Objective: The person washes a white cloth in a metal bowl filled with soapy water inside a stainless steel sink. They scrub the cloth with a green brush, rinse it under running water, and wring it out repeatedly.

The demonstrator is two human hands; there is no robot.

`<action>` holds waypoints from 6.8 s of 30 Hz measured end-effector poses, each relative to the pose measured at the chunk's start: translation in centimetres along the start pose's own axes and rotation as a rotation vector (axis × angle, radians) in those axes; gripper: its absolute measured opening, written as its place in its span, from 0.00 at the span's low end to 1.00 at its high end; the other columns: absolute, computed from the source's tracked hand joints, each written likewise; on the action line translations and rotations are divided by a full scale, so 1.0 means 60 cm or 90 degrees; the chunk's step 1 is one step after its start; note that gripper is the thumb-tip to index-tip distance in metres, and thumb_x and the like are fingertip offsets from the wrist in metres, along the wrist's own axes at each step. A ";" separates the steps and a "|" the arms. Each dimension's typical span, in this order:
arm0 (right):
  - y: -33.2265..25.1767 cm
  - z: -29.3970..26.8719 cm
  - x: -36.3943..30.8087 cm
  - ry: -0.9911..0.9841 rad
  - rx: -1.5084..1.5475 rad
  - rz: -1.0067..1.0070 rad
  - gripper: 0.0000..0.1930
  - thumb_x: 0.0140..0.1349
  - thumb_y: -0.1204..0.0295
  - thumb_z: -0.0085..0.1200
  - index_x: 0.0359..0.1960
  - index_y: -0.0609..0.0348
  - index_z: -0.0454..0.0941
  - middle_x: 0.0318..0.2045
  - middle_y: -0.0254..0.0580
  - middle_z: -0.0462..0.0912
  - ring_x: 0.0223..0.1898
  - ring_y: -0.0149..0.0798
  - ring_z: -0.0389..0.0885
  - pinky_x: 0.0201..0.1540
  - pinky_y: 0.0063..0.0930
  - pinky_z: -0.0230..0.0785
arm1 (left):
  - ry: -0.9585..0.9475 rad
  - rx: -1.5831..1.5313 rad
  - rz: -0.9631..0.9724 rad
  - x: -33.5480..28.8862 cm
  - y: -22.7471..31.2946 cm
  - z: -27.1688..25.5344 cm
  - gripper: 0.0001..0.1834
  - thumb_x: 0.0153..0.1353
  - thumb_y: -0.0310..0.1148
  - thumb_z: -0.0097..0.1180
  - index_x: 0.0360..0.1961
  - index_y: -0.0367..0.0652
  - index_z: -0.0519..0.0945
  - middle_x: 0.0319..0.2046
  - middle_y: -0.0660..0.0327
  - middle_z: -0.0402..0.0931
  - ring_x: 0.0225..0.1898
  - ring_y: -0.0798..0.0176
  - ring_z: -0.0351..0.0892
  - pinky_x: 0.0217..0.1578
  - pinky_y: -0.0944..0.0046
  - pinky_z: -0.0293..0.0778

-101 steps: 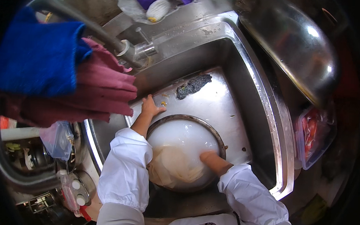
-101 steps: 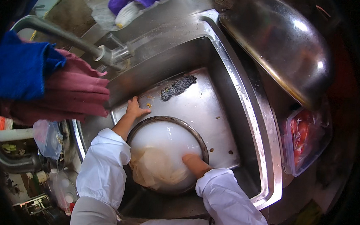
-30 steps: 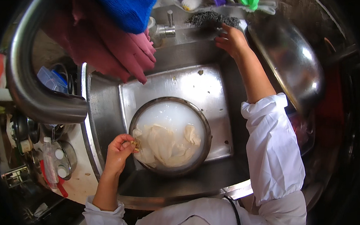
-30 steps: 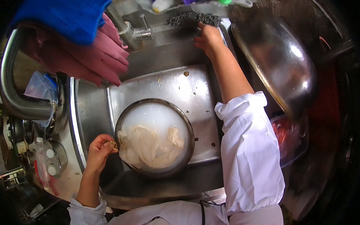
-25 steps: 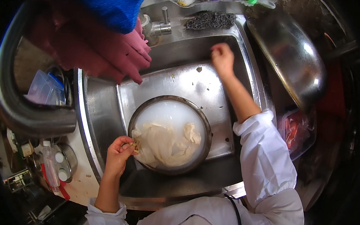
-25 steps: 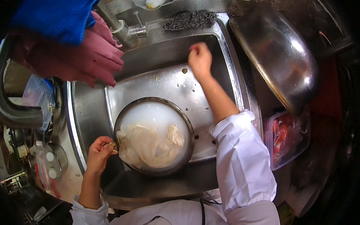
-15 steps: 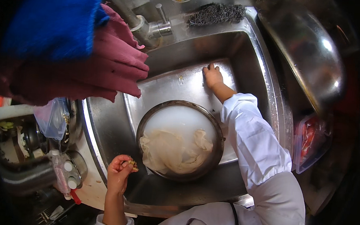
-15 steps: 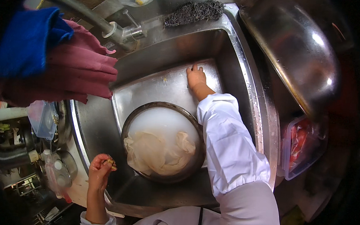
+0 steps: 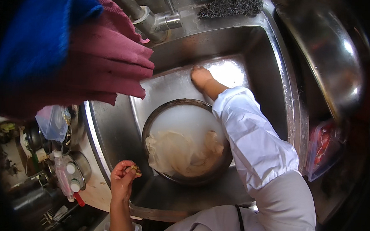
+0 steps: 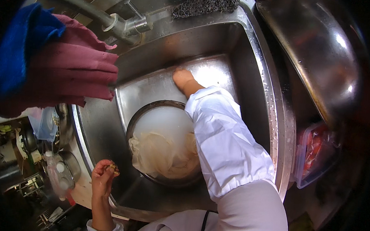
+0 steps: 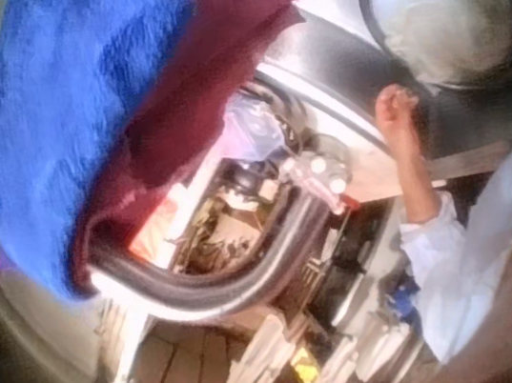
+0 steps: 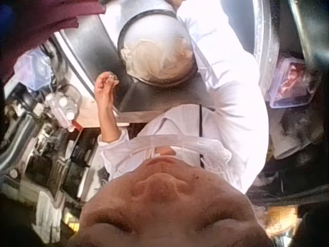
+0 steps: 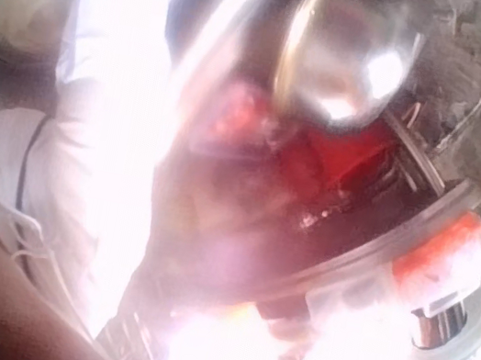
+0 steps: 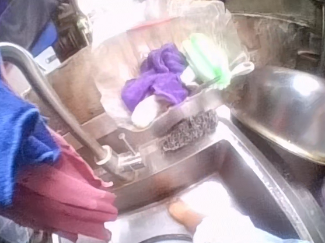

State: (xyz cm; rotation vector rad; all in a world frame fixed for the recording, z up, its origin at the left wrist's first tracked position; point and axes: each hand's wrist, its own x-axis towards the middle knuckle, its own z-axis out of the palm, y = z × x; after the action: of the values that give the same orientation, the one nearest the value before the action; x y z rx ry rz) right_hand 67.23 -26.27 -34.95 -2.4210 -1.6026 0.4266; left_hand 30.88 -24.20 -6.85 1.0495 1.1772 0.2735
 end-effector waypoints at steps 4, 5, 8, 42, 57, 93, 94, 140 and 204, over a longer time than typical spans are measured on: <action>0.065 -0.022 -0.077 -0.100 -0.043 0.124 0.10 0.50 0.77 0.44 0.34 0.66 0.74 0.37 0.57 0.75 0.40 0.49 0.76 0.42 0.34 0.69 | -0.069 -0.005 -0.021 0.009 -0.006 0.018 0.09 0.53 0.17 0.48 0.37 0.37 0.72 0.33 0.59 0.72 0.34 0.66 0.75 0.34 0.68 0.74; 0.070 -0.040 -0.096 -0.047 0.025 0.211 0.10 0.49 0.76 0.46 0.33 0.64 0.75 0.36 0.56 0.75 0.39 0.49 0.76 0.42 0.34 0.69 | -0.095 -0.012 -0.028 0.015 -0.010 0.026 0.10 0.53 0.18 0.48 0.37 0.37 0.71 0.33 0.59 0.72 0.34 0.65 0.75 0.34 0.68 0.73; 0.030 -0.122 -0.145 0.125 0.229 0.367 0.08 0.45 0.77 0.51 0.30 0.60 0.73 0.31 0.52 0.75 0.33 0.48 0.75 0.39 0.33 0.68 | -0.154 -0.078 -0.070 0.047 -0.030 0.060 0.09 0.53 0.19 0.47 0.36 0.38 0.70 0.31 0.59 0.71 0.33 0.63 0.73 0.33 0.66 0.71; -0.009 0.022 -0.548 -0.204 0.132 0.642 0.12 0.58 0.75 0.36 0.39 0.61 0.72 0.37 0.57 0.76 0.39 0.53 0.77 0.41 0.43 0.70 | -0.355 -0.362 -0.254 0.050 -0.097 0.133 0.09 0.54 0.34 0.42 0.26 0.39 0.69 0.29 0.56 0.64 0.21 0.65 0.60 0.15 0.72 0.58; -0.054 0.081 -0.490 -0.096 0.234 0.410 0.12 0.53 0.68 0.44 0.35 0.63 0.71 0.38 0.60 0.73 0.41 0.59 0.72 0.42 0.43 0.68 | -0.226 -0.286 -0.264 0.023 -0.094 0.116 0.09 0.55 0.35 0.44 0.28 0.40 0.71 0.28 0.58 0.68 0.22 0.67 0.64 0.17 0.73 0.58; -0.532 -0.280 -0.491 -0.167 0.579 -0.305 0.05 0.59 0.79 0.46 0.36 0.64 0.71 0.34 0.38 0.75 0.36 0.28 0.73 0.42 0.19 0.66 | 0.440 -0.898 0.150 -0.557 -0.424 -0.290 0.13 0.58 0.34 0.39 0.34 0.36 0.74 0.23 0.58 0.70 0.20 0.65 0.67 0.15 0.71 0.61; -0.541 -0.280 -0.486 -0.180 0.571 -0.303 0.05 0.59 0.78 0.46 0.36 0.64 0.71 0.34 0.38 0.75 0.36 0.29 0.73 0.42 0.20 0.66 | 0.509 -0.927 0.164 -0.574 -0.454 -0.319 0.14 0.57 0.33 0.38 0.33 0.35 0.74 0.23 0.58 0.70 0.20 0.64 0.67 0.16 0.70 0.62; -0.803 0.066 -0.461 -0.221 0.836 0.335 0.07 0.56 0.68 0.47 0.23 0.53 0.71 0.19 0.33 0.73 0.24 0.35 0.73 0.28 0.31 0.67 | 0.666 -1.125 -0.061 -0.564 -1.022 -1.010 0.16 0.58 0.44 0.44 0.22 0.46 0.74 0.13 0.68 0.63 0.11 0.71 0.57 0.13 0.73 0.54; -0.158 0.066 -0.365 -0.520 0.075 0.178 0.21 0.48 0.60 0.53 0.43 0.56 0.74 0.43 0.48 0.76 0.45 0.42 0.75 0.48 0.31 0.66 | -0.185 1.156 0.188 0.198 -0.375 0.067 0.23 0.50 0.45 0.49 0.48 0.51 0.74 0.52 0.58 0.68 0.55 0.55 0.64 0.56 0.52 0.55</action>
State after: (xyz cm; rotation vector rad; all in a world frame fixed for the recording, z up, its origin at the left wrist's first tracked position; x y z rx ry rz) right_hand 49.58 -42.72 -32.84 -2.5227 -1.3849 1.6751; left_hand 31.88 -30.21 -31.87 2.6871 0.7808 -0.9181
